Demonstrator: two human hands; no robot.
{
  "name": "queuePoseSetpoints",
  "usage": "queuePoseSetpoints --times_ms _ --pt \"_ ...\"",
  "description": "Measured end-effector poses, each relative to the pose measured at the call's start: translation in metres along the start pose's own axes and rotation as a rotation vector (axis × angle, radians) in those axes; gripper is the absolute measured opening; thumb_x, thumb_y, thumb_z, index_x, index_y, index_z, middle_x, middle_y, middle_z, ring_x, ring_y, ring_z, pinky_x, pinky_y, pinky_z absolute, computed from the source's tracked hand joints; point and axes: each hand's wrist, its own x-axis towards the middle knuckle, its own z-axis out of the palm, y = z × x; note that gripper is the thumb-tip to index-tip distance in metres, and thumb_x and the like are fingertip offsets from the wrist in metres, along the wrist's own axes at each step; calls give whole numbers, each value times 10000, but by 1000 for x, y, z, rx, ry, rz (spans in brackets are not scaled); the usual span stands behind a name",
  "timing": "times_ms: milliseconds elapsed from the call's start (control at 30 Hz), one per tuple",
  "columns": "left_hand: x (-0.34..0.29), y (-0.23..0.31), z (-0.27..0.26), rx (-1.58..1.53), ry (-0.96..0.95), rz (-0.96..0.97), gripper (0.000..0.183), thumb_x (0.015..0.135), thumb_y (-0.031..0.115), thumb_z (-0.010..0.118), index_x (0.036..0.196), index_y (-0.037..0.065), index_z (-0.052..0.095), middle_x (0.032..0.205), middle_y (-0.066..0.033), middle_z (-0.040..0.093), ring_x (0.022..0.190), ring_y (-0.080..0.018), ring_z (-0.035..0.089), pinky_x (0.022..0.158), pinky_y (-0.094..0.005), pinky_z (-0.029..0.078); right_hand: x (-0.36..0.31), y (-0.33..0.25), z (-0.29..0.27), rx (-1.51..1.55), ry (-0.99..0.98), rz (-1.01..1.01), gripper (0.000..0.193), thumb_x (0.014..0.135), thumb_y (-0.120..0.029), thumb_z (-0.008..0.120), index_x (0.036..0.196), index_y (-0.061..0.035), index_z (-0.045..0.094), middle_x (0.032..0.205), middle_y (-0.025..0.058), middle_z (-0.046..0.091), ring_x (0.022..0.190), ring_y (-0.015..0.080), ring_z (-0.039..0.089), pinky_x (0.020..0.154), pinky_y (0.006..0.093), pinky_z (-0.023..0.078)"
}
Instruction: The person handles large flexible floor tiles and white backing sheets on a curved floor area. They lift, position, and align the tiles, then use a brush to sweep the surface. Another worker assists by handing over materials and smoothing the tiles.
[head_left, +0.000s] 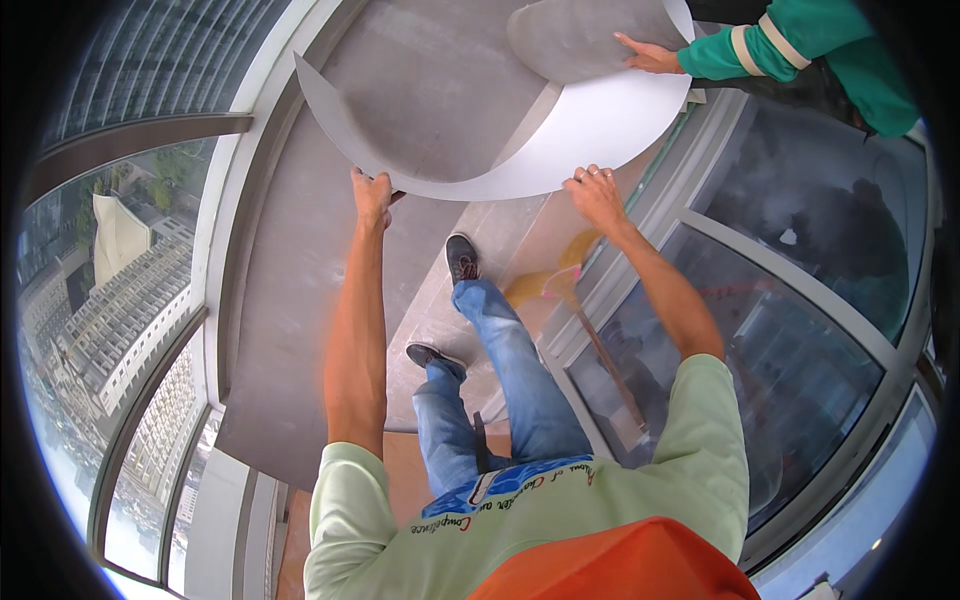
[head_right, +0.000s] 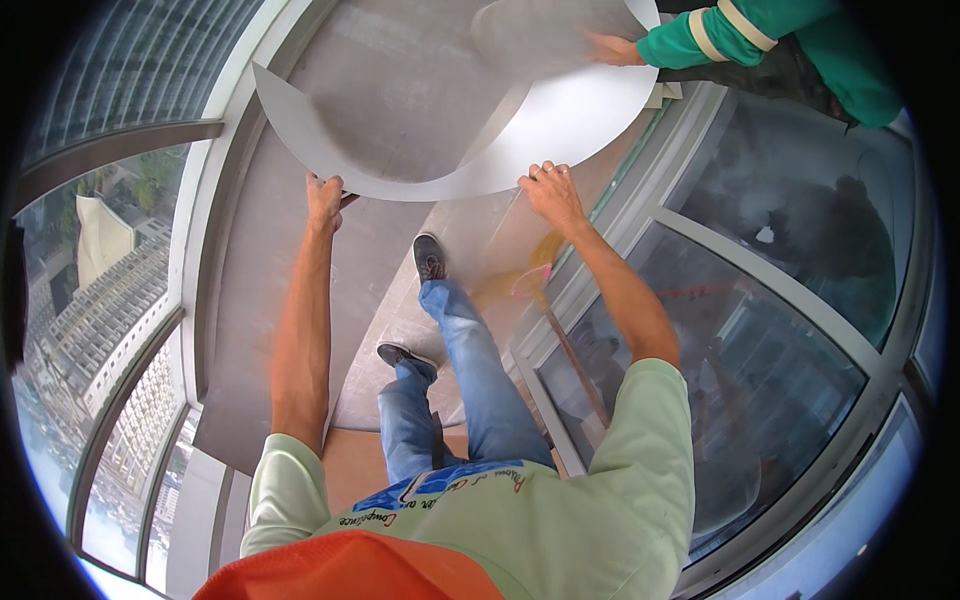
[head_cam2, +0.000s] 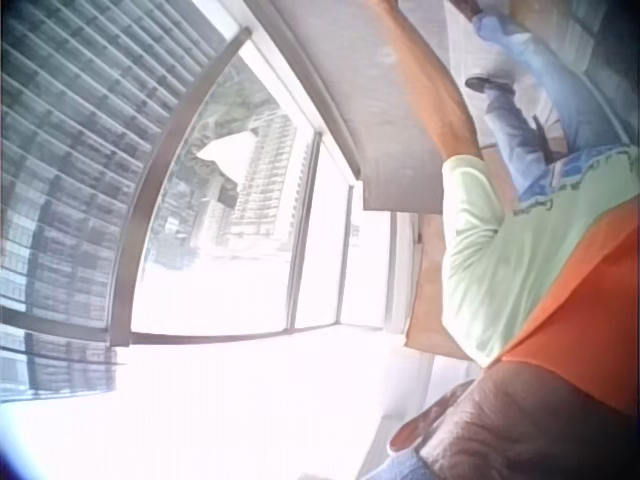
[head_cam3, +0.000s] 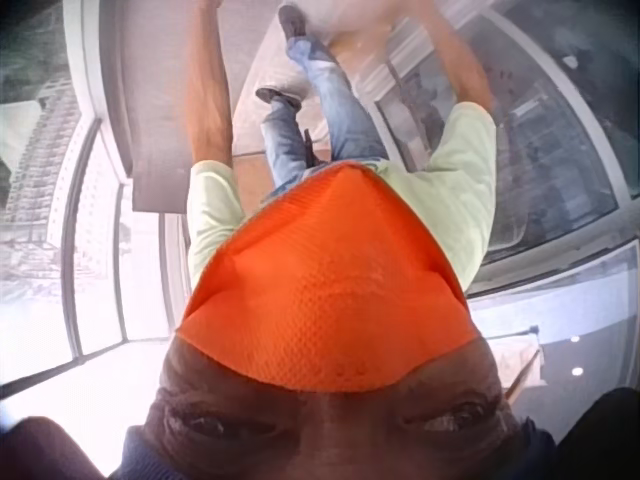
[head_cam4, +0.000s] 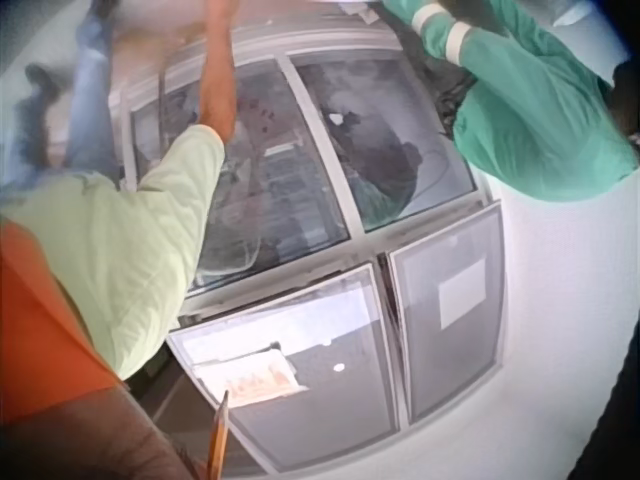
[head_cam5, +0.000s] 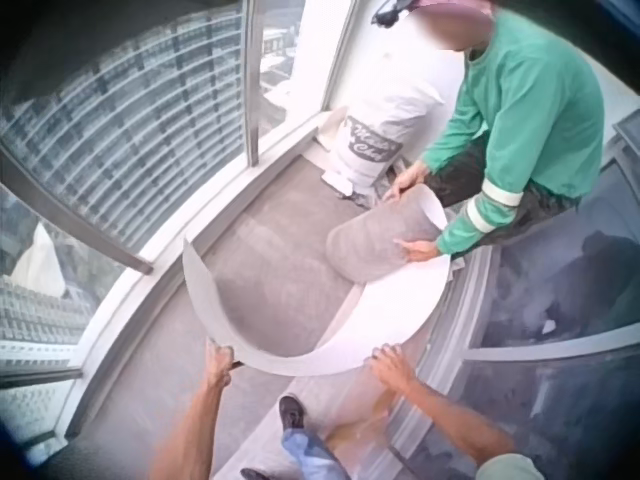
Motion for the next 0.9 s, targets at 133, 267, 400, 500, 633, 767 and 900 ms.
queuePoseSetpoints --times_ms 133,267,400,500,633,767,900 --pt "-70 3 16 -110 118 112 594 727 -71 473 1257 36 226 1131 -167 439 943 -273 561 814 -443 527 -6 18 -16 83 -74 93 158 807 -73 548 917 -126 648 927 50 588 945 228 533 901 426 378" --pt "-117 -35 28 -222 163 167 533 716 -78 525 1187 59 318 1064 -109 460 888 -213 531 757 -362 496 -2 22 -42 132 -125 179 258 825 -81 542 1065 -123 629 1021 82 597 1001 246 541 933 438 372" --pt "-174 -67 65 -255 167 147 509 736 -48 543 1208 0 357 1074 -118 487 953 -199 503 830 -320 422 28 -1 -89 459 -65 247 296 851 -136 564 1145 -122 597 1119 104 585 1004 260 564 905 434 424" --pt "-209 -103 94 -42 109 192 523 778 -2 521 1252 -72 311 1136 -163 489 1015 -241 502 923 -329 371 62 -53 -135 1010 -38 272 334 915 -278 524 1198 -106 561 1153 120 568 1009 256 573 875 407 461" --pt "-232 -146 141 33 203 380 481 818 44 504 1255 -79 347 1128 -179 489 1036 -290 488 951 -371 356 98 -103 -217 1860 -230 315 682 902 -557 432 1314 -14 424 1189 158 531 1042 243 566 890 390 463" --pt "-269 -131 170 19 162 266 678 807 39 536 1370 -15 162 1283 -196 299 1180 -328 366 1020 -394 278 110 -120 -262 1652 -502 254 781 848 -619 469 1322 -1 408 1149 184 538 1039 256 562 857 380 494" --pt "-277 -168 200 45 136 255 804 773 84 619 1399 27 117 1317 -194 236 1220 -343 331 1041 -417 250 107 -135 -305 1115 -746 67 754 833 -556 539 1293 33 436 1104 187 549 943 255 583 701 339 533"
